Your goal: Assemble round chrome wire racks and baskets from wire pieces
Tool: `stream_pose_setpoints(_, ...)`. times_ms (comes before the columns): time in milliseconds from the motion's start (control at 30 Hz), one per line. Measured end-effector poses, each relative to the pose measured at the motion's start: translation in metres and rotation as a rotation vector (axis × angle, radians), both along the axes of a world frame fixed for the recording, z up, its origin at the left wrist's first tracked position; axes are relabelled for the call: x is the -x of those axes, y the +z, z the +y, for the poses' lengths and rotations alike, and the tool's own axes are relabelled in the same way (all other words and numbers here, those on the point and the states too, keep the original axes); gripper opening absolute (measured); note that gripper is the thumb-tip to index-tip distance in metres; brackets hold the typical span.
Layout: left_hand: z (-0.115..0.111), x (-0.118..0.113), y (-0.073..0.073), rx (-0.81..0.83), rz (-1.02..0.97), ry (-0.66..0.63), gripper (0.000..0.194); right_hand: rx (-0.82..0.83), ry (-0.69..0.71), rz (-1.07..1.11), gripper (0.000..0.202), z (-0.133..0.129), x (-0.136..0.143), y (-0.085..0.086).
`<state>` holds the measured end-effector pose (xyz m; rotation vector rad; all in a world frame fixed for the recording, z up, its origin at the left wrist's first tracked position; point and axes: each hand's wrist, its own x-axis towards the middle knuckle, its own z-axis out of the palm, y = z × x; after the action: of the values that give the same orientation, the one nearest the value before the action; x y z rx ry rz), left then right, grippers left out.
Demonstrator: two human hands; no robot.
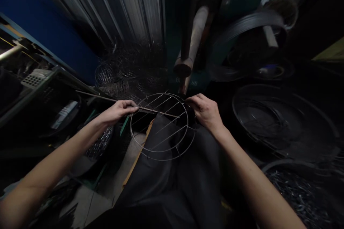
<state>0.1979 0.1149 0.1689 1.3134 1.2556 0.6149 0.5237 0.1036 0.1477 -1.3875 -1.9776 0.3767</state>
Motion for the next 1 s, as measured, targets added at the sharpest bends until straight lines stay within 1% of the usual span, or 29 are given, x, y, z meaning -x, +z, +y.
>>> stream_pose_setpoints(133, 0.018, -0.001, 0.005, 0.022, -0.023, -0.007, 0.034, -0.037, -0.037, 0.029, 0.021, 0.01, 0.001, -0.002)
stream_pose_setpoints(233, 0.028, -0.002, 0.005, 0.032, -0.041, -0.003, 0.033, -0.056, -0.048, 0.044, 0.019, 0.016, 0.002, -0.001)
stream_pose_setpoints(367, 0.037, -0.001, 0.003, 0.021, -0.038, -0.007, 0.033, -0.107, -0.044, 0.071, 0.017, 0.023, 0.005, 0.0)
stream_pose_setpoints(467, 0.039, -0.001, 0.004, 0.027, -0.035, -0.002, 0.034, -0.136, -0.049, 0.076, 0.016, 0.025, 0.007, -0.002)
stream_pose_setpoints(667, 0.04, -0.003, 0.004, 0.059, -0.025, -0.006, 0.03, -0.222, -0.036, 0.079, 0.014, 0.028, 0.005, -0.011)
stream_pose_setpoints(833, 0.041, -0.001, -0.002, 0.064, -0.062, 0.015, 0.029, -0.261, -0.042, 0.079, 0.014, 0.03, 0.006, -0.013)
stream_pose_setpoints(1000, 0.039, 0.0, -0.009, 0.064, -0.093, 0.025, 0.029, -0.26, -0.04, 0.057, 0.015, 0.031, 0.006, -0.012)
